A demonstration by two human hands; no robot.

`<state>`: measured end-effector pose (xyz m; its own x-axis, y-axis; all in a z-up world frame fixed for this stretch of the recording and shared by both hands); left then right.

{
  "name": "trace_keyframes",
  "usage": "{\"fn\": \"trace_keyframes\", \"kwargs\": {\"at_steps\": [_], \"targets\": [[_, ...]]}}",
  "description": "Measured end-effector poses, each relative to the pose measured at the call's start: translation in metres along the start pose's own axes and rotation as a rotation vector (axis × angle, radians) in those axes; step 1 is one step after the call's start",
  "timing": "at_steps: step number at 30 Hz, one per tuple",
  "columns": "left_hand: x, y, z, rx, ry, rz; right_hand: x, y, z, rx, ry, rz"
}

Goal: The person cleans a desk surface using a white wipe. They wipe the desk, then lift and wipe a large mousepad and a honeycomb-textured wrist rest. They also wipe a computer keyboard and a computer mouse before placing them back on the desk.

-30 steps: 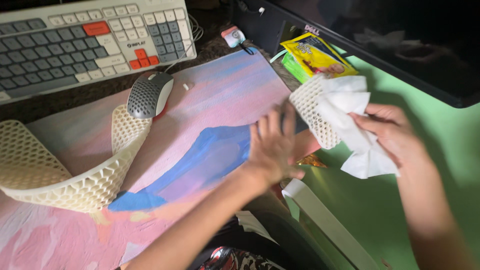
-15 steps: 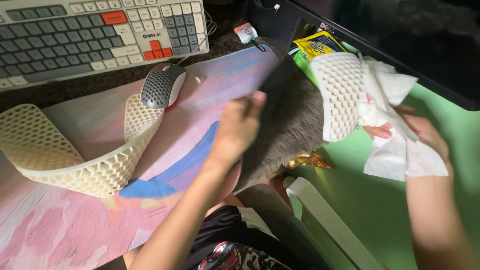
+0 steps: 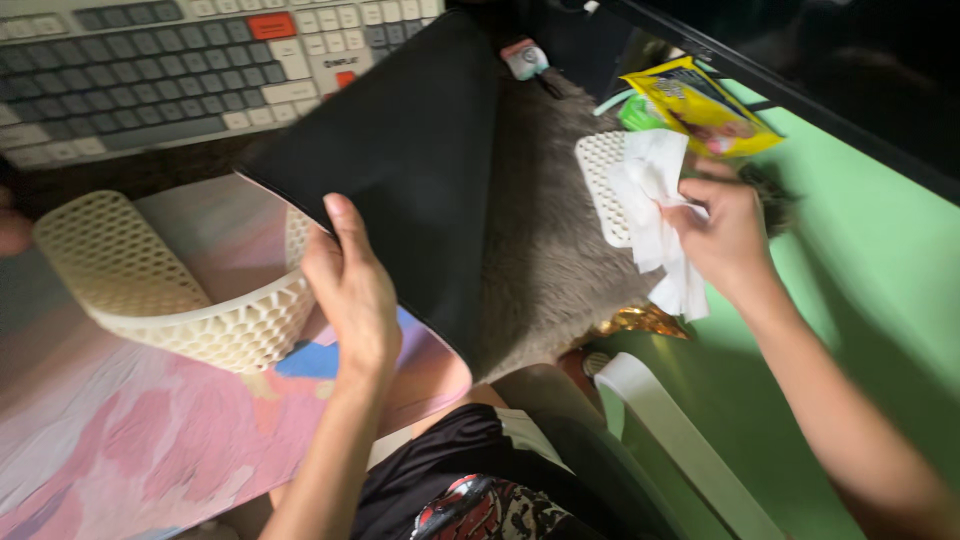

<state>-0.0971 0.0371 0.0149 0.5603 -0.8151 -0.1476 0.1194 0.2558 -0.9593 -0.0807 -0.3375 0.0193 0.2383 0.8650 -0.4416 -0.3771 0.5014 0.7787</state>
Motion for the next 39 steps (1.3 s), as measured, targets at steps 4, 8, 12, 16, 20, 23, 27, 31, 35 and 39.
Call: {"fn": "trace_keyframes", "kwargs": {"at_steps": [4, 8, 12, 16, 20, 23, 27, 31, 35, 39], "targets": [[0.002, 0.000, -0.012, 0.040, 0.004, -0.038, 0.028, 0.036, 0.003, -0.159, 0.027, -0.195], [0.001, -0.021, -0.026, 0.111, 0.051, -0.062, 0.063, 0.023, 0.056, -0.218, 0.041, -0.141], [0.006, -0.047, -0.048, 0.141, 0.132, -0.018, 0.098, 0.007, 0.099, -0.343, 0.167, -0.508], [0.018, -0.064, -0.071, 0.352, 0.251, -0.025, 0.093, 0.036, 0.108, -0.399, 0.308, -0.487], [0.020, -0.066, -0.080, 0.712, 0.436, 0.243, 0.074, 0.081, 0.128, 0.718, 0.187, 0.375], [0.014, -0.059, -0.063, 0.926, 0.298, 0.696, 0.072, 0.098, 0.125, 0.755, 0.195, 0.398], [-0.004, -0.028, 0.032, 0.593, 0.277, 1.236, 0.062, 0.089, 0.120, 0.404, 0.333, -0.139], [-0.030, -0.018, 0.059, 0.406, 0.369, 1.410, 0.075, 0.099, 0.108, -0.222, 0.224, -0.580], [-0.029, -0.007, 0.042, 0.425, 0.357, 1.394, 0.163, 0.111, 0.100, -0.362, 0.284, -0.328], [-0.019, 0.001, 0.034, 0.544, 0.222, 1.527, 0.269, 0.143, 0.113, -0.155, 0.348, -0.405]]}}
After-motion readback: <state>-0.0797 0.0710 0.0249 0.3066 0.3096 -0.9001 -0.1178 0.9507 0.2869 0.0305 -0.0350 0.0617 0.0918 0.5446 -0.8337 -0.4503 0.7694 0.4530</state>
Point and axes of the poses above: each hand's wrist, its own z-axis towards the middle knuckle, its own x-axis out of the palm, y = z × x, the point moved 2 cm from there along z, towards the middle knuckle, and after that the axes turned 14 degrees about z, right-handed, at the moved point
